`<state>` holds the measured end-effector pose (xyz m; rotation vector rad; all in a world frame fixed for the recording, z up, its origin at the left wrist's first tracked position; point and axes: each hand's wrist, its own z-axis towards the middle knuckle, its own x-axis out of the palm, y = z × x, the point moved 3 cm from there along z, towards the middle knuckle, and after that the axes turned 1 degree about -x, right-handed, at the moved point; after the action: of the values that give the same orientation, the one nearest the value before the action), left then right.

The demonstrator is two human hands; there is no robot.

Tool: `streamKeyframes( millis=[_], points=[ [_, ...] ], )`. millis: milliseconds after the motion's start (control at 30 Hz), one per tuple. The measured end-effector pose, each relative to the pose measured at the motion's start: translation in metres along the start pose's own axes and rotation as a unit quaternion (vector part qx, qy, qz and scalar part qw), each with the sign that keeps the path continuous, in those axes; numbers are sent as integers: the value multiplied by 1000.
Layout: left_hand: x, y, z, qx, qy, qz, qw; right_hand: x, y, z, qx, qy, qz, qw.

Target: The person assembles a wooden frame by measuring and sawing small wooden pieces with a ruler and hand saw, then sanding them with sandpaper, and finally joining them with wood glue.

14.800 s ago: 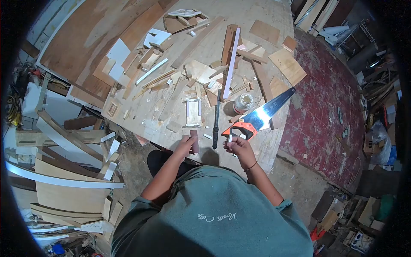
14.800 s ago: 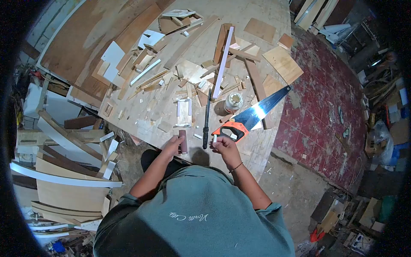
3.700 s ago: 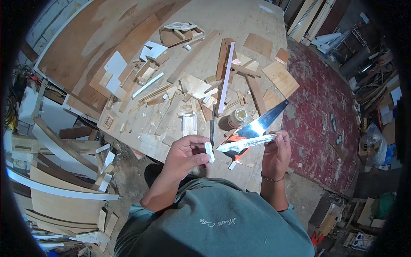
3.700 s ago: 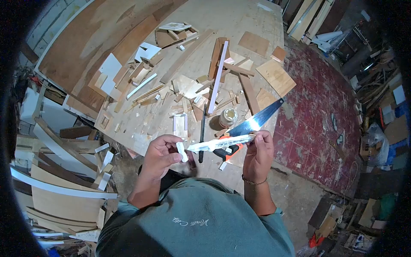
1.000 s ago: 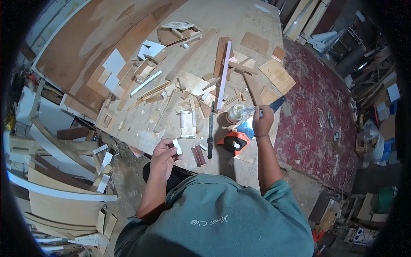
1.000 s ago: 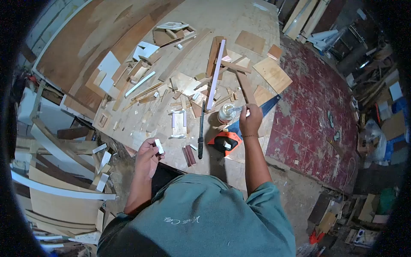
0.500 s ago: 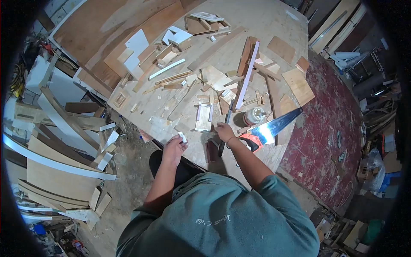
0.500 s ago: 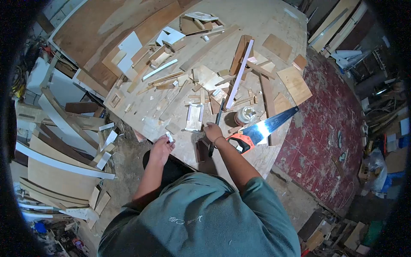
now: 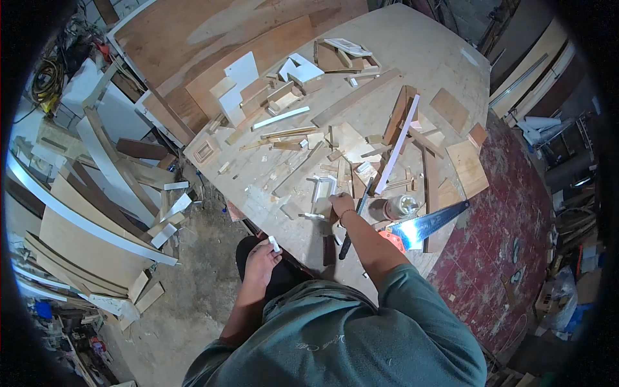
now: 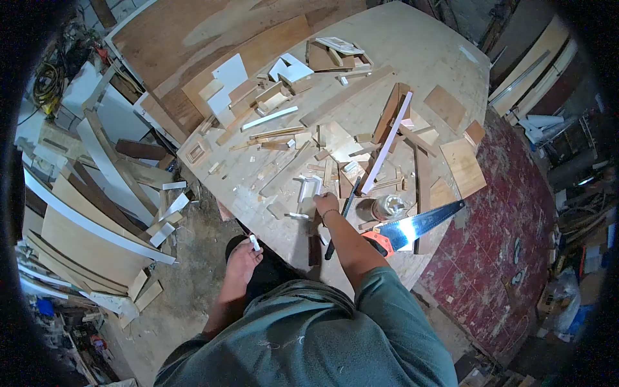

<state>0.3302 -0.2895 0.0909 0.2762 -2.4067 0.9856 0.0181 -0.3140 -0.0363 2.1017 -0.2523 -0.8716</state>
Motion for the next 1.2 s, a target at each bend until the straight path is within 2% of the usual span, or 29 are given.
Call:
streamKeyframes(
  millis=[33, 67, 133, 167, 233, 300, 367, 433, 500, 567, 633, 733, 933, 1200],
  points=[
    [-4, 0, 4, -1, -1, 2, 1000, -3, 2, -5, -1, -3, 71, 997],
    [-8, 1, 7, -2, -2, 5, 1000, -6, 5, -9, 0, -3, 73, 997],
    [4, -8, 9, 15, 5, 15, 1000, -12, 10, -18, 2, 37, 215, 976],
    [13, -14, 11, 34, 12, 21, 999, -18, 13, -25, 3, 36, 218, 975],
    [44, -35, 6, 49, 31, 48, 997, -41, 44, -63, 25, 125, 406, 905],
    [72, -54, 0, 97, 82, 102, 987, -73, 69, -99, -9, 158, 440, 884],
    [100, -74, -17, 103, 97, 105, 984, -111, 101, -143, -35, 164, 490, 855],
    [129, -88, -34, 121, 199, 154, 960, -148, 117, -174, -83, 170, 498, 847],
    [157, -97, -53, 134, 217, 177, 951, -177, 135, -206, -83, 157, 503, 846],
    [181, -99, -62, 138, 257, 272, 917, -193, 135, -222, -88, 138, 507, 846],
    [194, -92, -57, 135, 279, 286, 906, -202, 135, -228, -137, 152, 468, 860],
    [209, -82, -54, 138, 277, 370, 876, -205, 134, -234, -162, 126, 446, 871],
    [215, -76, -57, 125, 259, 440, 851, -208, 133, -239, -184, 97, 404, 891],
    [210, -63, -52, 142, 255, 448, 845, -207, 136, -245, -214, 95, 398, 887]
  ],
)
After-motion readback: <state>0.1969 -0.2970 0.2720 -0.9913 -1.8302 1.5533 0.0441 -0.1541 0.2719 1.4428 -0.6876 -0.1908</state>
